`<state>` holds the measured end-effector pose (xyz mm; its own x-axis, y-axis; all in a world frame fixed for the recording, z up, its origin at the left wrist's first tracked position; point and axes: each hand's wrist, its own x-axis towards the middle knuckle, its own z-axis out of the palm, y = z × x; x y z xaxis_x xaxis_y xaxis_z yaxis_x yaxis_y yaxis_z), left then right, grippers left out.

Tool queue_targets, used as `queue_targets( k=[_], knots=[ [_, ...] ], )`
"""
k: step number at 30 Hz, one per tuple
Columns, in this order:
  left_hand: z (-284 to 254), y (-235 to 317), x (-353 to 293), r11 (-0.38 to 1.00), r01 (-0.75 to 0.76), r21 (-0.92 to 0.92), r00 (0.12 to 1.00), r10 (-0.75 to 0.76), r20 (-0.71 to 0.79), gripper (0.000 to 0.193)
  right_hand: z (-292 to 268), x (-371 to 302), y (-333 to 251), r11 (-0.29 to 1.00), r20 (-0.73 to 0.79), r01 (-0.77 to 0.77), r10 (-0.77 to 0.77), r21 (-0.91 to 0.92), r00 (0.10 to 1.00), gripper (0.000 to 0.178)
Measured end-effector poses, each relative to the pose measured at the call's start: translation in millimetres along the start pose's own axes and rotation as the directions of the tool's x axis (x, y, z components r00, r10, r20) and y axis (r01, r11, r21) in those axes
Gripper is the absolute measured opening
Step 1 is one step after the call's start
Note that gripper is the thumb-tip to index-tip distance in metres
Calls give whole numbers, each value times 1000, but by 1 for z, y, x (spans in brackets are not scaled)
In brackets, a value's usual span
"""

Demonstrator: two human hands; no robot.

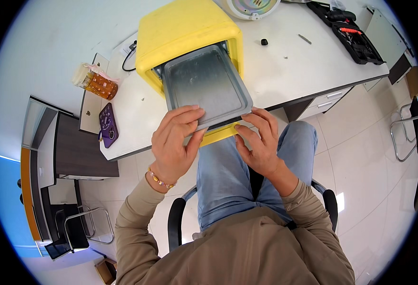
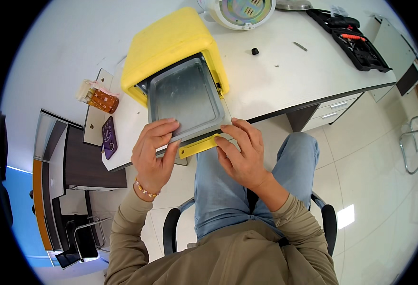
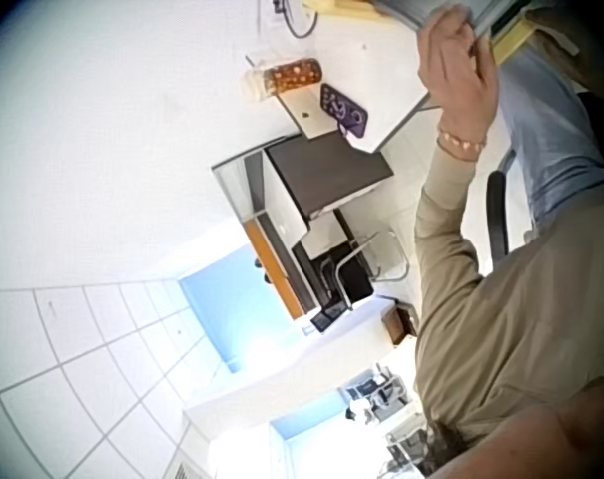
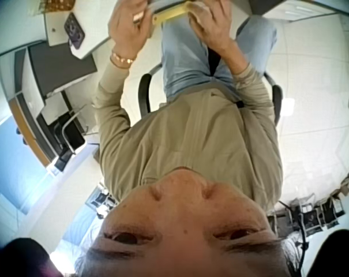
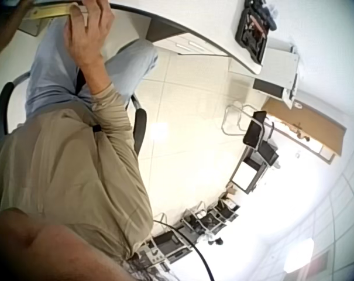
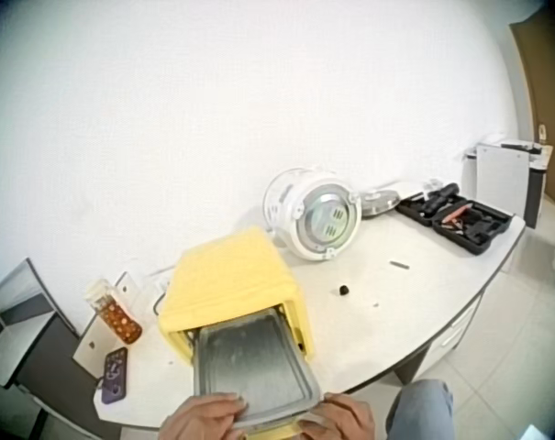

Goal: The person assembles a yellow toaster by attaching its side panels and inserting the crumb tray. They then flip the toaster over and attach a circular component to the bottom, securing it with a small black cap.

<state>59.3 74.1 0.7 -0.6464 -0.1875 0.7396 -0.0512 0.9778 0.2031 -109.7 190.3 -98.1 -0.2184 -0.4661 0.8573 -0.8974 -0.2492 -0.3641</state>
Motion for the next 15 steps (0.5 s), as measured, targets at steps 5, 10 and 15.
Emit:
queue_targets(
  k=[5, 10, 15],
  knots=[
    [1, -10, 4, 999, 7, 44, 1000, -6, -16, 24, 1, -1, 1, 1000, 5, -1, 1, 4, 1000, 34],
    [-1, -23, 12, 971, 16, 239, 1000, -11, -23, 22, 0, 1, 0, 1000, 3, 6, -6, 1, 1000, 34],
    [-2, -35, 14, 889, 16, 459, 999, 1, -36, 34, 1, -1, 3, 999, 9, 31, -30, -20, 999, 32]
  ],
)
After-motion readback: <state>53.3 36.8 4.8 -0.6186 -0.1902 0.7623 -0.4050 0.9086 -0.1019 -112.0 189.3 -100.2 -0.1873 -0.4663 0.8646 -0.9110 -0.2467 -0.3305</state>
